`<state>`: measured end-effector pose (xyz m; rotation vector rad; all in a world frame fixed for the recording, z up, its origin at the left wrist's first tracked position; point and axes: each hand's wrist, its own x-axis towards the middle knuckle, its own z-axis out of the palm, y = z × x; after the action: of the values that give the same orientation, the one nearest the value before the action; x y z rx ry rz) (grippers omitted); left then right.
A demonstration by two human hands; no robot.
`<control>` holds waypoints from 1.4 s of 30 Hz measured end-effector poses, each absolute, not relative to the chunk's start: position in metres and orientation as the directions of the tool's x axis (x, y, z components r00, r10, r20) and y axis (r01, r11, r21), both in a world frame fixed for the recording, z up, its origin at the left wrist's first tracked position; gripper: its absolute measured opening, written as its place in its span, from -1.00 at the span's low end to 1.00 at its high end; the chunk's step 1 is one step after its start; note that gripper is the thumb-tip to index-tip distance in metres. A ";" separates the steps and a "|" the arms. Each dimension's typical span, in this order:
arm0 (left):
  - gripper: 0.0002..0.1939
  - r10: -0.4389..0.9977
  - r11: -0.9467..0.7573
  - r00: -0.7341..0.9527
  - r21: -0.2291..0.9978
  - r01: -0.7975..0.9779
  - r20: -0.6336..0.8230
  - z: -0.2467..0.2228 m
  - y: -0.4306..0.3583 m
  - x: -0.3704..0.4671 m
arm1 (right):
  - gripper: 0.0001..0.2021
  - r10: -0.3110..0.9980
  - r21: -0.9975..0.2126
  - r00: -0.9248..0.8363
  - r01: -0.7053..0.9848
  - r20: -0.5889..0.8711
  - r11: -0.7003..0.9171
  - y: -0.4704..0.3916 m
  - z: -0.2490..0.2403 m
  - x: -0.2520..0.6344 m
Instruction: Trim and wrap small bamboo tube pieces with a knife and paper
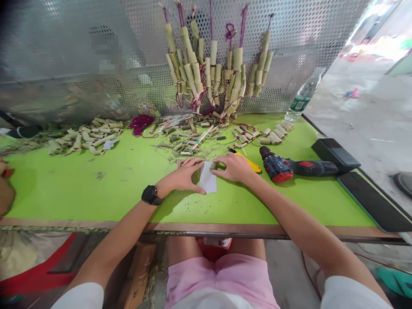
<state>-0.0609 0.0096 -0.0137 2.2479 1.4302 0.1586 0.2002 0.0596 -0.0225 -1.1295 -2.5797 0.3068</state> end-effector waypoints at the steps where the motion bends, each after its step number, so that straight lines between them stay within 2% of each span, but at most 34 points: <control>1: 0.38 0.877 -0.346 0.452 0.440 0.829 -0.161 -0.013 0.010 -0.061 | -0.53 0.746 -0.315 -0.638 0.680 0.190 0.662 0.059 -0.022 0.201; 5: 0.32 0.871 -0.366 0.469 0.447 0.816 -0.144 -0.013 0.009 -0.062 | -0.56 0.566 -0.386 -0.810 0.478 0.154 0.789 0.057 -0.019 0.203; 6: 0.32 0.873 -0.368 0.468 0.446 0.816 -0.136 -0.014 0.009 -0.062 | -0.54 0.573 -0.382 -0.805 0.487 0.153 0.785 0.058 -0.019 0.204; 10: 0.34 0.877 -0.367 0.460 0.429 0.825 -0.136 -0.014 0.010 -0.063 | -0.49 0.741 -0.312 -0.649 0.677 0.173 0.667 0.060 -0.018 0.206; 15: 0.31 0.868 -0.380 0.475 0.425 0.822 -0.143 -0.012 0.009 -0.063 | -0.54 0.582 -0.387 -0.801 0.497 0.139 0.777 0.059 -0.017 0.204; 19: 0.34 0.876 -0.356 0.455 0.420 0.835 -0.161 -0.011 0.009 -0.061 | -0.52 0.758 -0.337 -0.637 0.690 0.138 0.641 0.065 -0.016 0.207; 21: 0.33 0.876 -0.363 0.458 0.422 0.831 -0.150 -0.011 0.010 -0.061 | -0.52 0.712 -0.370 -0.689 0.632 0.135 0.681 0.064 -0.016 0.207; 24: 0.33 0.874 -0.374 0.468 0.430 0.821 -0.132 -0.013 0.010 -0.062 | -0.52 0.564 -0.472 -0.817 0.453 0.119 0.756 0.062 -0.015 0.208; 29: 0.37 0.885 -0.339 0.437 0.423 0.840 -0.159 -0.013 0.011 -0.063 | -0.56 0.726 -0.394 -0.666 0.629 0.173 0.670 0.063 -0.013 0.210; 30: 0.38 0.884 -0.340 0.439 0.418 0.842 -0.164 -0.013 0.011 -0.063 | -0.56 0.706 -0.396 -0.688 0.608 0.171 0.688 0.062 -0.013 0.209; 33: 0.35 0.875 -0.359 0.458 0.420 0.833 -0.160 -0.012 0.011 -0.063 | -0.52 0.537 -0.461 -0.835 0.432 0.119 0.775 0.060 -0.013 0.207; 34: 0.35 0.874 -0.359 0.458 0.421 0.833 -0.162 -0.012 0.011 -0.063 | -0.52 0.539 -0.461 -0.835 0.438 0.109 0.772 0.061 -0.012 0.207; 37: 0.37 0.879 -0.342 0.444 0.418 0.842 -0.175 -0.011 0.010 -0.063 | -0.53 0.701 -0.398 -0.696 0.605 0.155 0.690 0.064 -0.011 0.210; 38: 0.38 0.879 -0.338 0.441 0.415 0.844 -0.182 -0.011 0.010 -0.062 | -0.54 0.717 -0.388 -0.676 0.623 0.169 0.679 0.064 -0.010 0.210; 42: 0.38 0.877 -0.346 0.448 0.420 0.839 -0.173 -0.009 0.009 -0.061 | -0.57 0.571 -0.501 -0.813 0.449 0.115 0.740 0.060 -0.011 0.210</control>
<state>-0.0609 0.0086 -0.0094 2.2538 1.4410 0.1135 0.2095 0.0602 -0.0107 -0.8018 -2.6805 0.6731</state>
